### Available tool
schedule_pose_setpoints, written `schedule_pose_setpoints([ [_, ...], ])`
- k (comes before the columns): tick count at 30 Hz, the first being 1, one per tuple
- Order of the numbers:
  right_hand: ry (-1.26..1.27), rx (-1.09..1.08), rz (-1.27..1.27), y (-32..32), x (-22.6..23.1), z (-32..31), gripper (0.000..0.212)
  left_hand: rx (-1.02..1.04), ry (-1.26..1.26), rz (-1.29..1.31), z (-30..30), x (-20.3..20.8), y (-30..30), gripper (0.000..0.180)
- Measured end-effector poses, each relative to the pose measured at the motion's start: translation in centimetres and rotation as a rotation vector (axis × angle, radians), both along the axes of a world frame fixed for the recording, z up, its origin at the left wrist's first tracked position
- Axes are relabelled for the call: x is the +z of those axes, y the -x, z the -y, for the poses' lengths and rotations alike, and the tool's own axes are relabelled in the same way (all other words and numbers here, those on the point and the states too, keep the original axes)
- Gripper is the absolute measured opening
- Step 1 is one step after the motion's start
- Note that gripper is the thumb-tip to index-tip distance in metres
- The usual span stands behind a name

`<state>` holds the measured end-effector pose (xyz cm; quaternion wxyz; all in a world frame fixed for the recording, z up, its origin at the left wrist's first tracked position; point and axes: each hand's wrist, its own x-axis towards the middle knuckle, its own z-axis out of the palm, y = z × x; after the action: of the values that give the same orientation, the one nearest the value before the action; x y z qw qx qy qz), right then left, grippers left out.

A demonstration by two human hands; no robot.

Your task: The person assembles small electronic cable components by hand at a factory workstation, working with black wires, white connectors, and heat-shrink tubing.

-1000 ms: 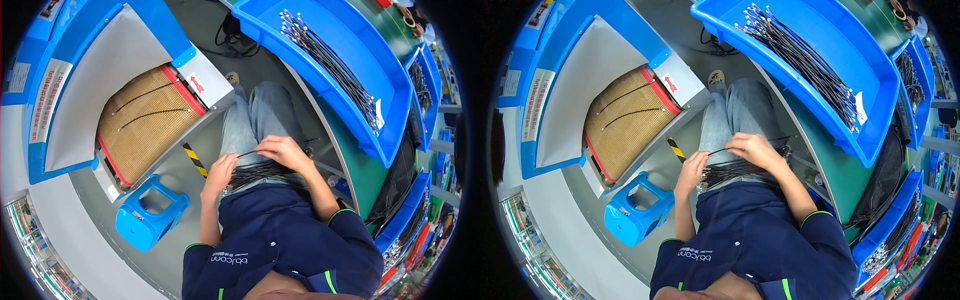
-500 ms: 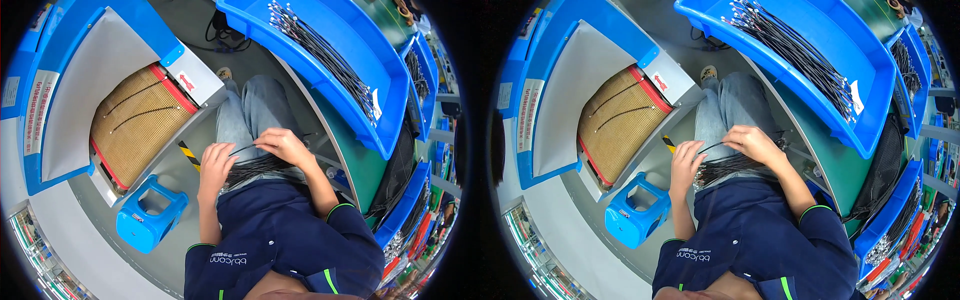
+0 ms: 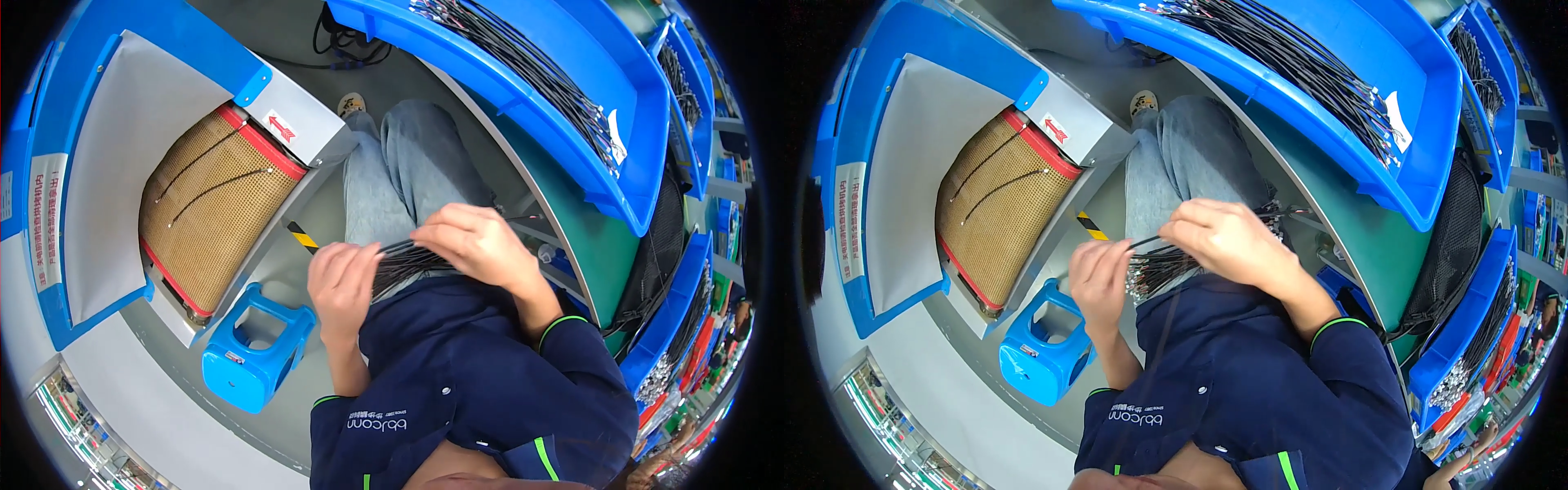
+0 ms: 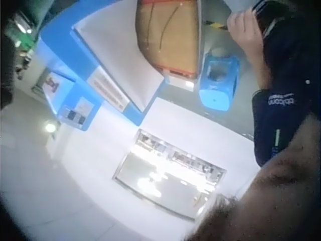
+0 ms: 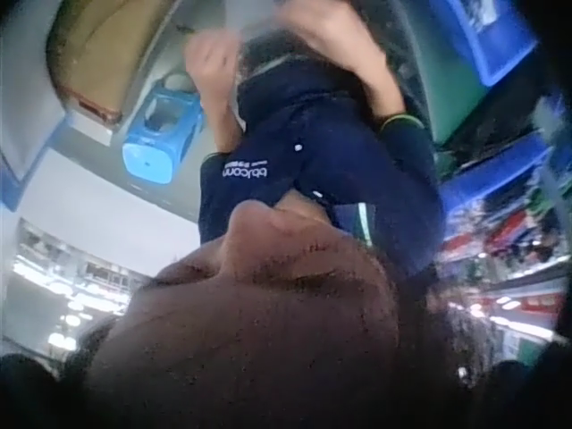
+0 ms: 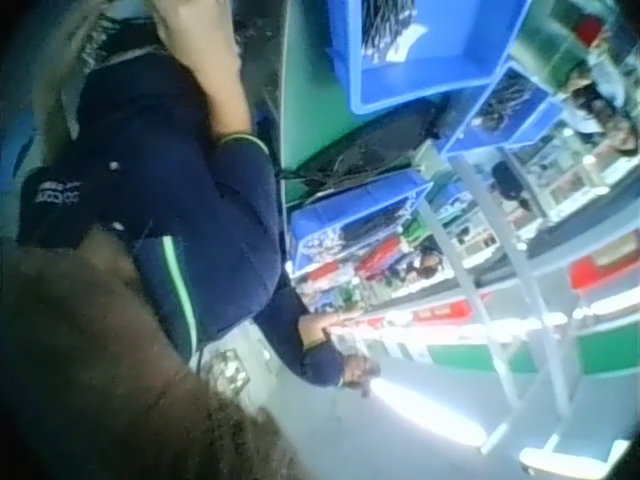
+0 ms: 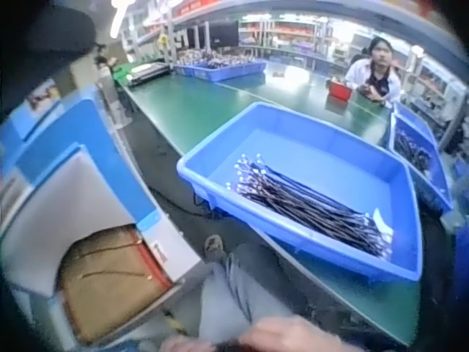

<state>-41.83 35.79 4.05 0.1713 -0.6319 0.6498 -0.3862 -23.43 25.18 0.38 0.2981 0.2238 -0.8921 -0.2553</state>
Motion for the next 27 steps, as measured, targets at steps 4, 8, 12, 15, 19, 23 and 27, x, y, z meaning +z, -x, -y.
schedule_pose_setpoints([
  [4,0.051,-0.019,-0.04,1.3,-0.1,-0.6,0.016,0.072,-0.185,-0.043,-0.4,-0.3,-0.2,0.019],
  [8,0.082,-0.04,-0.063,2.1,-0.1,-0.9,0.016,0.068,-0.271,-0.045,-1.0,-0.2,0.5,0.016],
  [12,0.072,-0.047,-0.063,2.9,-0.2,-1.3,0.016,0.074,-0.337,-0.087,-1.2,-0.3,0.6,0.014],
  [15,0.066,-0.047,-0.063,3.1,-0.1,-1.5,0.016,0.087,-0.318,-0.103,-1.1,-0.5,0.6,0.013],
  [19,0.056,-0.072,-0.064,3.7,0.3,-1.5,0.016,0.148,-0.302,-0.102,-1.1,-0.6,0.4,0.012],
  [23,0.03,-0.081,-0.049,3.6,0.2,-1.6,0.017,0.22,-0.466,-0.095,-2.0,-0.1,0.6,0.012],
  [27,0.011,0.025,-0.068,2.5,-0.2,-1.7,0.02,0.125,-0.494,-0.121,-2.9,0.2,1.8,0.012],
])
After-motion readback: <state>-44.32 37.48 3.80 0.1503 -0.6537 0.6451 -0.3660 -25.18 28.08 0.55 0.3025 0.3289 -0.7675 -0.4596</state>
